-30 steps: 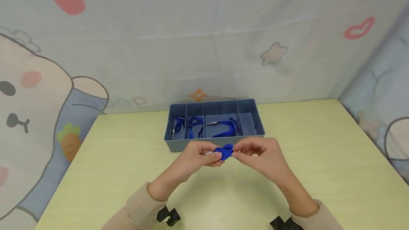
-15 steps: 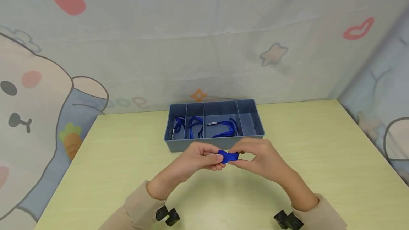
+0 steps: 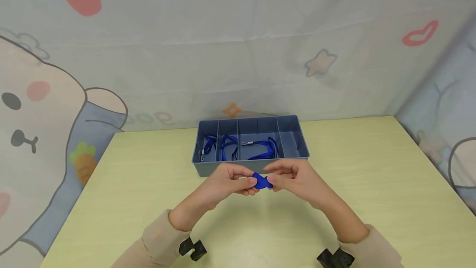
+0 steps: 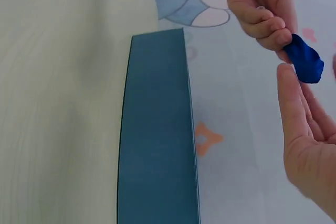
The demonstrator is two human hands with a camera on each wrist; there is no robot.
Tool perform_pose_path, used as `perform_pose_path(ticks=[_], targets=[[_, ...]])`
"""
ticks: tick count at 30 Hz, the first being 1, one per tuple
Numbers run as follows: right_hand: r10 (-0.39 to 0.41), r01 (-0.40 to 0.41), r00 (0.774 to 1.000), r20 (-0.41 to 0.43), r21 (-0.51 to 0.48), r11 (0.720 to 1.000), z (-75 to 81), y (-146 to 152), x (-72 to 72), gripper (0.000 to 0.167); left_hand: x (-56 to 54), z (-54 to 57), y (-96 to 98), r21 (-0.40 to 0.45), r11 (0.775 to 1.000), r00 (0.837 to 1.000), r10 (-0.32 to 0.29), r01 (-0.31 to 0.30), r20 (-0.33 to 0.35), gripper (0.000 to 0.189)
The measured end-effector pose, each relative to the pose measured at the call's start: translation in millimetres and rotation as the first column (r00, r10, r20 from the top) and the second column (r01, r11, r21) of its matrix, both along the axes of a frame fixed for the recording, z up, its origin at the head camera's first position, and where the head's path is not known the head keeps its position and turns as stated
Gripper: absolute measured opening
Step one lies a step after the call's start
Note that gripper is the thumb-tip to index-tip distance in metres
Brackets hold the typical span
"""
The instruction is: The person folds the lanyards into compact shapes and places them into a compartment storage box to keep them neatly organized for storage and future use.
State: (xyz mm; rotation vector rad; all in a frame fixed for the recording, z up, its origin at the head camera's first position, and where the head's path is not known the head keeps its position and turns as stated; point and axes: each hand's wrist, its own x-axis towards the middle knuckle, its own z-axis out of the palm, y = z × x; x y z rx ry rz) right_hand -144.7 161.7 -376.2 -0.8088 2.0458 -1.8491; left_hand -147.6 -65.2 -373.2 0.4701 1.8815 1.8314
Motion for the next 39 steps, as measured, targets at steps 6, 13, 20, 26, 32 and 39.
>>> perform_pose_path(ticks=[6, 13, 20, 26, 32, 39], targets=[[0.028, -0.022, 0.977, 0.213, -0.033, 0.999, 1.1, 1, -2.8, 0.017, -0.3, -0.1, -0.4, -0.005, 1.0, 1.0, -0.009, 0.009, 0.006, 0.02], [0.034, -0.023, 0.973, 0.227, -0.054, 0.998, -1.2, 2, -3.5, 0.021, -1.0, 0.4, -0.1, -0.016, 1.0, 1.0, -0.018, 0.019, 0.017, 0.02], [-0.063, 0.063, 0.969, 0.239, 0.01, 0.998, -4.5, -1, -4.9, 0.014, -0.5, -1.8, 0.9, -0.055, 0.998, 1.0, -0.029, 0.029, -0.004, 0.02], [-0.092, 0.09, 0.967, 0.239, 0.019, 0.996, -6.4, -3, -5.7, 0.011, -1.4, -4.7, 0.4, -0.187, 0.982, 0.985, -0.028, -0.004, -0.169, 0.017], [-0.108, 0.106, 0.968, 0.226, 0.022, 0.994, -6.7, -5, -6.1, 0.005, -4.5, -4.9, 0.7, -0.218, 0.975, 0.969, -0.015, -0.041, -0.247, 0.013], [-0.079, 0.074, 0.969, 0.234, 0.027, 0.997, -9.5, -2, -10.1, 0.01, -9.5, -8.3, 1.0, -0.177, 0.984, 0.965, -0.024, -0.024, -0.263, 0.011]])
